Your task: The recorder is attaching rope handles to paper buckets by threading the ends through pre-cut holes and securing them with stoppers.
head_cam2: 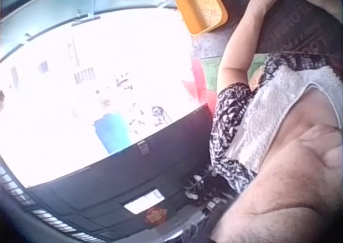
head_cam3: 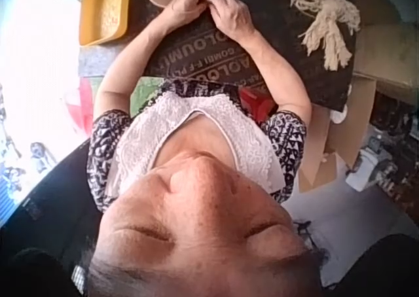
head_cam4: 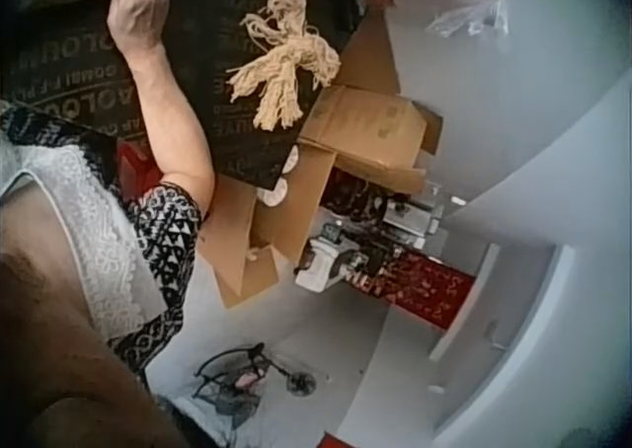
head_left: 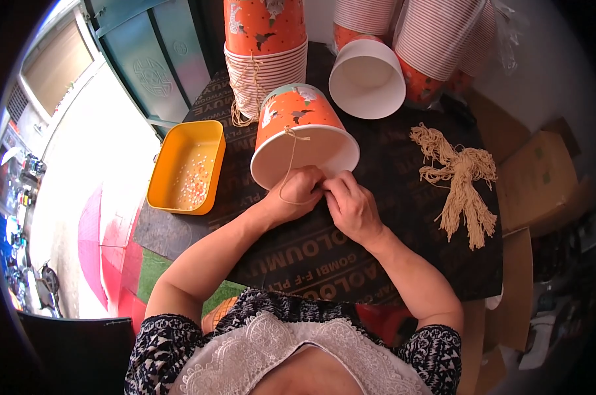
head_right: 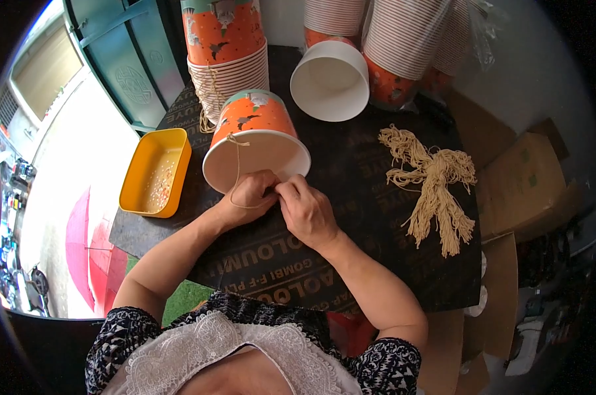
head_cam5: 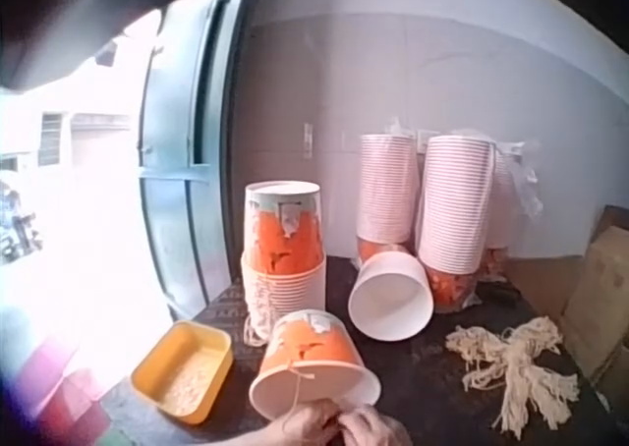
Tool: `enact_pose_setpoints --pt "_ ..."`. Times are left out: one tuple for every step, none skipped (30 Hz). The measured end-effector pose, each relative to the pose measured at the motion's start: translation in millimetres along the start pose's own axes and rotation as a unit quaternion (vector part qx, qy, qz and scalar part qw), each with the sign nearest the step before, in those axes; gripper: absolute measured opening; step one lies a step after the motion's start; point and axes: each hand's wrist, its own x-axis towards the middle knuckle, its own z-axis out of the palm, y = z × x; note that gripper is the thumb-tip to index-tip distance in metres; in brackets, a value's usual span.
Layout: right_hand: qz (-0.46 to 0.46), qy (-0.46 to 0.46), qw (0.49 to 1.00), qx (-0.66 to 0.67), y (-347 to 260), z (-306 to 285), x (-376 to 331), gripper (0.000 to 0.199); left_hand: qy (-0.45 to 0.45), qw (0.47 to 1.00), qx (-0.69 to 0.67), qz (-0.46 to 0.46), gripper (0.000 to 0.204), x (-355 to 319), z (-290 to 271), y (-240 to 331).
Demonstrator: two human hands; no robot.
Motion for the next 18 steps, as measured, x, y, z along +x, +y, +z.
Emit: enact_pose_setpoints --pt "0.0 0.0 1.0 0.0 0 0 1 0.024 -0.003 1.0 0.0 -0.004 0.013 0 1 -1" --pt "0.003 0.0 1.0 0.011 0 -1 2 0.021 -0.006 1.0 0.001 -0.008 0.013 0 1 -3" --pt "0.004 0.0 1.0 0.021 -1 -1 2 0.018 -0.005 1.0 0.001 -0.008 0.013 -1 1 -5" --pt "0.004 0.001 1.0 0.022 -1 0 3 0.018 0.008 1.0 -0.014 0.013 0.01 -2 1 -8" --pt "0.016 0.014 0.999 0.034 0 0 2 0.015 0.021 0.999 -0.03 0.036 0.008 0 0 -5" --pt "0.028 0.027 0.998 0.046 1 1 2 0.013 0.02 0.999 -0.031 0.037 0.008 2 -4 -3" --pt "0.029 0.027 0.998 0.045 2 0 2 0.013 -0.021 0.995 -0.08 -0.061 0.008 4 -9 0" --pt "0.024 0.029 0.997 0.064 2 0 2 0.013 -0.06 0.977 -0.128 -0.158 0.009 4 -14 3" --pt "0.02 0.031 0.996 0.083 3 0 2 0.013 -0.069 0.968 -0.156 -0.186 0.01 4 -13 -1" --pt "0.019 0.031 0.996 0.083 3 -1 1 0.013 -0.068 0.968 -0.156 -0.186 0.01 5 -14 -1" --pt "0.022 0.027 0.995 0.095 3 -2 0 0.012 -0.072 0.955 -0.188 -0.218 0.01 6 -16 0" --pt "0.025 0.023 0.994 0.106 3 -4 -1 0.011 -0.075 0.94 -0.22 -0.249 0.009 7 -17 1" --pt "0.024 0.023 0.994 0.106 3 -7 0 0.011 -0.075 0.94 -0.22 -0.249 0.009 7 -17 1" --pt "0.021 0.007 0.993 0.118 4 -10 0 0.008 -0.069 0.942 -0.22 -0.244 0.009 6 -17 1" --pt "0.017 -0.009 0.991 0.129 4 -11 1 0.007 -0.064 0.944 -0.22 -0.239 0.009 6 -16 1" --pt "0.017 -0.009 0.991 0.13 4 -11 1 0.007 -0.064 0.944 -0.22 -0.239 0.009 6 -16 1" --pt "0.027 0.016 0.992 0.125 4 -12 2 0.01 -0.06 0.942 -0.223 -0.242 0.009 6 -16 2" --pt "0.037 0.042 0.991 0.121 4 -12 2 0.014 -0.056 0.941 -0.225 -0.245 0.009 6 -16 3"
